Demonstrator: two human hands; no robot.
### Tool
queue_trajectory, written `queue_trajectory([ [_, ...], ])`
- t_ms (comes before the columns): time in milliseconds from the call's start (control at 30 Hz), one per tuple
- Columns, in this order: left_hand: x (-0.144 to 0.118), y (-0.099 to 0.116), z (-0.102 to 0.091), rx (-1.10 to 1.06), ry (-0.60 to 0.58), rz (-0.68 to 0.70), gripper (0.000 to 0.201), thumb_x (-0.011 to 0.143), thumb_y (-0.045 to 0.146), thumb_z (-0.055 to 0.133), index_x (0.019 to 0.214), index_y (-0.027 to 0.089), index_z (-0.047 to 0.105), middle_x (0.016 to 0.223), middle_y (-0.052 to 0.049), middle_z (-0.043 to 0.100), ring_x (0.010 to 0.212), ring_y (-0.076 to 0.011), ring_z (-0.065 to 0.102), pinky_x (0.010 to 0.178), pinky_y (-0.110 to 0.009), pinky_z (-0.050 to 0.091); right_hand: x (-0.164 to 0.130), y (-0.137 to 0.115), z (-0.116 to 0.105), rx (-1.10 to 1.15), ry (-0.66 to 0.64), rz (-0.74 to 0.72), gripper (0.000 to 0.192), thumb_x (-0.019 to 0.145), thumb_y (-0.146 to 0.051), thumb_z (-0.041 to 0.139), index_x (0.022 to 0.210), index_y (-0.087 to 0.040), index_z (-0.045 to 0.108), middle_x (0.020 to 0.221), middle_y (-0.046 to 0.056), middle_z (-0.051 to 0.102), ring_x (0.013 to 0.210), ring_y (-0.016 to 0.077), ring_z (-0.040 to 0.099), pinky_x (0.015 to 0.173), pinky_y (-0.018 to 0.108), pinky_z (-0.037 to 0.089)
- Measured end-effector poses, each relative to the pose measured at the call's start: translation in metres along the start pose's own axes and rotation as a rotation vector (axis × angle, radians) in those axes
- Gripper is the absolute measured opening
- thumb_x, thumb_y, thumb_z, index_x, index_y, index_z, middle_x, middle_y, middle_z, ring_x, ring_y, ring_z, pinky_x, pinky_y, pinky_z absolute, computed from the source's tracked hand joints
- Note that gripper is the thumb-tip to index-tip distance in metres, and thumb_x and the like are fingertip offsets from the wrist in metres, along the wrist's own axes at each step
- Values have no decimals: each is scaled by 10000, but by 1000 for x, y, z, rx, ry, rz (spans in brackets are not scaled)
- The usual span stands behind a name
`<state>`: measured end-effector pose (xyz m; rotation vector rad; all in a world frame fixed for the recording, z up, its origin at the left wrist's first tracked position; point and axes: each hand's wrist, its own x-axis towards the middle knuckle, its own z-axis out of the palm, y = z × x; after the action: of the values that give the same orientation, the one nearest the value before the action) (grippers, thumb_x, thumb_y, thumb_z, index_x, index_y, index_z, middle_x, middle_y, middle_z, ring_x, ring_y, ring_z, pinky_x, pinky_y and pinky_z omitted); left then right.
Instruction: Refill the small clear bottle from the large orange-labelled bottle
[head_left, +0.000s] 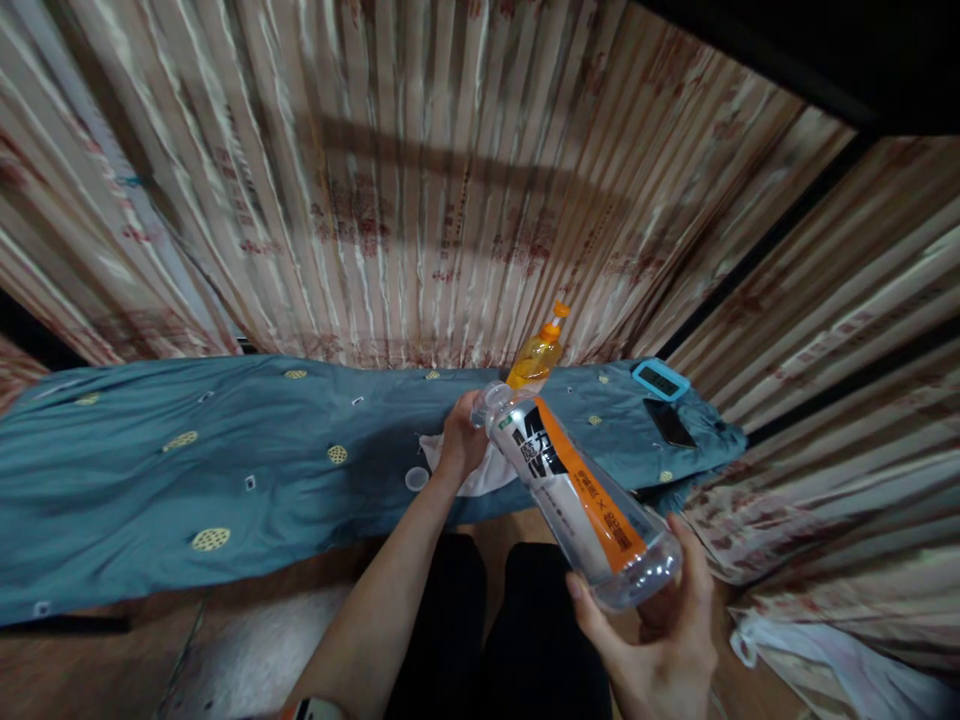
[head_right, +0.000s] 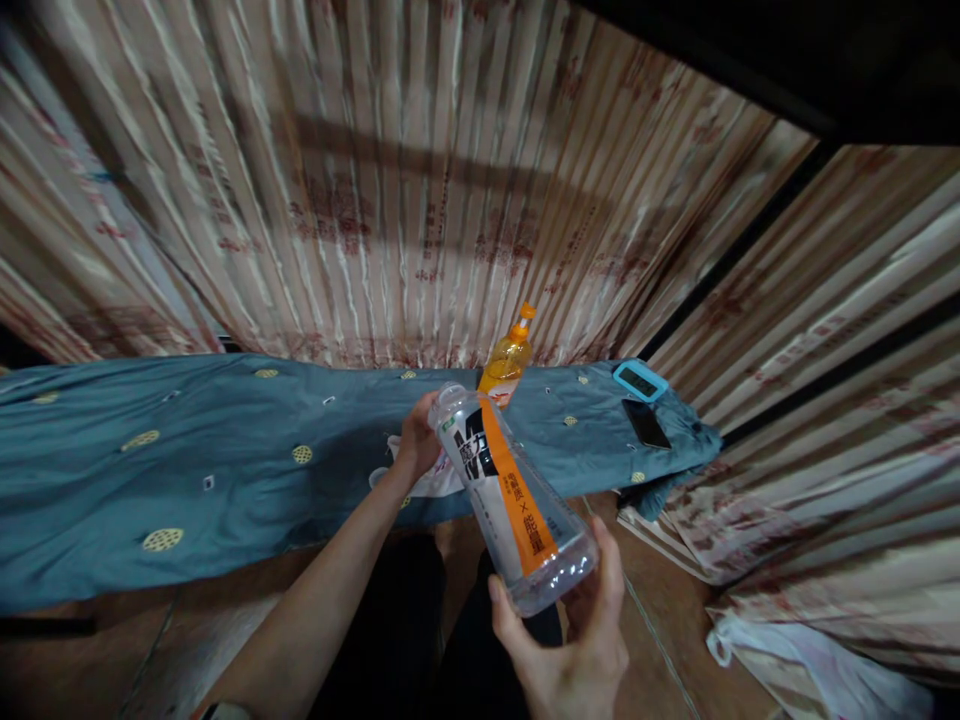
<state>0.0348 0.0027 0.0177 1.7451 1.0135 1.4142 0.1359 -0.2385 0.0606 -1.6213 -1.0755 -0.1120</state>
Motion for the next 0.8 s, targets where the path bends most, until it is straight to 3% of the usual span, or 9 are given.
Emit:
queue_trajectory([
  [200,-1,5,-2,29,-9,-6,214,765,208,592,973,161,612,996,-84,682,931,-224,637,855,-376,502,-1,-5,0,-3,23,33,975,601,-420,814,1437,-178,373,1236,174,580,902,244,679,681,325,588],
  [433,-3,5,-4,48,-31,-7,217,789,259,604,985,166,606,1008,-88,684,955,-233,641,872,-376,499,-3,-21,6,31,81,214,1007,582,-505,799,1435,-172,380,1267,177,569,949,251,655,805,393,562],
  [800,-8,-3,-3,-44,-24,3,272,840,337,572,1052,171,616,1059,-93,689,995,-241,635,910,-413,490,-7,-18,3,-81,111,173,1002,610,-573,755,1427,-118,396,1236,199,592,835,258,680,658,351,583],
])
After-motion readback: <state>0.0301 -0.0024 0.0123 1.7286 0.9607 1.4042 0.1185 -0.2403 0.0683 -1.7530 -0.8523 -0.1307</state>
